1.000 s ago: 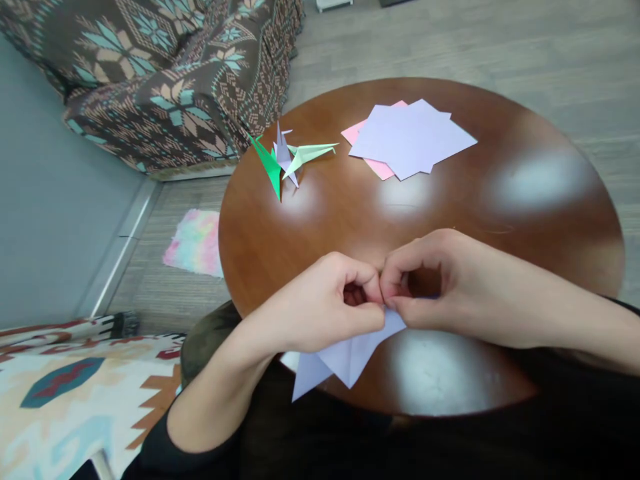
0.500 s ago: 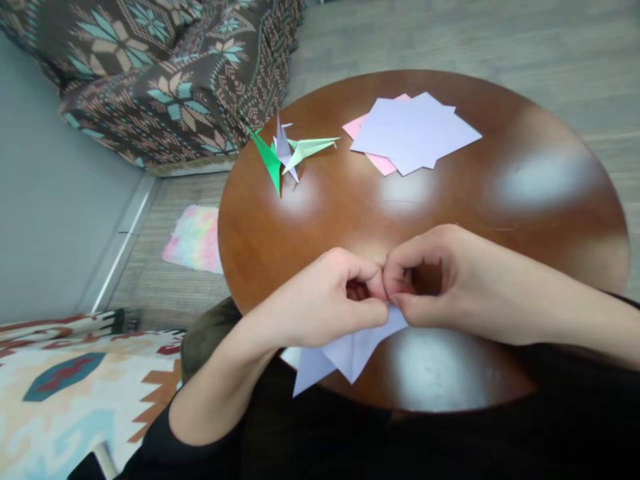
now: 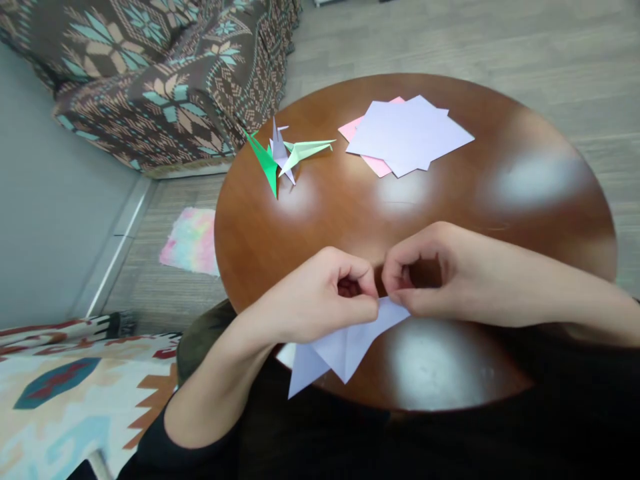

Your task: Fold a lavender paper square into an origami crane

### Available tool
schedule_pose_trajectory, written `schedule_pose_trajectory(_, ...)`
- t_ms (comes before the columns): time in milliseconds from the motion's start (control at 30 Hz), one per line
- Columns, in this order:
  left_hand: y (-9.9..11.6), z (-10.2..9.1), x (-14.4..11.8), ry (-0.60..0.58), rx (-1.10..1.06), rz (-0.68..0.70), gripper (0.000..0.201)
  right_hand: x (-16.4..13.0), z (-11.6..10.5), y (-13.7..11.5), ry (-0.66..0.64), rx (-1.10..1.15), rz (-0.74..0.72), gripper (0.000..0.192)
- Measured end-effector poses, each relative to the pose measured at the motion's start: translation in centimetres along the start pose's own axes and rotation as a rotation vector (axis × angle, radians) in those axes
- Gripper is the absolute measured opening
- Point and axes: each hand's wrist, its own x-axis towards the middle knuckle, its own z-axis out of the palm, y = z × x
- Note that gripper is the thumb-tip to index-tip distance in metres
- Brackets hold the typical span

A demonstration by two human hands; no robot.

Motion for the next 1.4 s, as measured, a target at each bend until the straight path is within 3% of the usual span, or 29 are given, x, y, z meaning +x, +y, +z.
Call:
schedule_pose_trajectory(267,0.0,-0.1,0.1,0.003,-0.003,0.009,0.009,0.1,0.0,0.0,-0.057,0.024,-0.019,0.013)
schedule_pose_trajectory(700,-0.8,-1.0,0.7,0.064,-0.044,0.058,0.009,-0.2,-2.4,0.8,0.037,-0.028,0.020,0.013)
schedule_pose_trajectory(767,-0.9,-1.1,0.8,0.118,-0.081,0.060,0.013,-0.1,-2.8,1.2,0.124,0.024,0.004,0.015)
schedule_pose_trajectory(900,-1.3,-1.0,1.1,0.301,-0.258,0.130,0.020,0.5,-3.0,2.0,0.522,0.308,-0.111,0.028)
schedule_pose_trajectory(967,-1.6,-0.9,1.5,0.431,-0.311,0.209,0.021,0.9,-2.5,2.0,0.614,0.310,-0.116,0.030)
schedule_pose_trajectory(1033,-1.9,-0.8,1.8,0.557,-0.328,0.263,0.021,1.0,-1.5,1.6,0.565,0.229,-0.130,0.036)
schedule_pose_trajectory(1200,-2.0,-0.6,2.4,0.631,-0.405,0.345,0.020,0.3,1.2,-0.5,0.484,-0.003,-0.097,0.035)
schedule_pose_trajectory(1400,-1.9,-0.4,2.8,0.670,-0.440,0.376,0.025,0.7,1.3,-0.3,0.603,-0.246,-0.173,0.020)
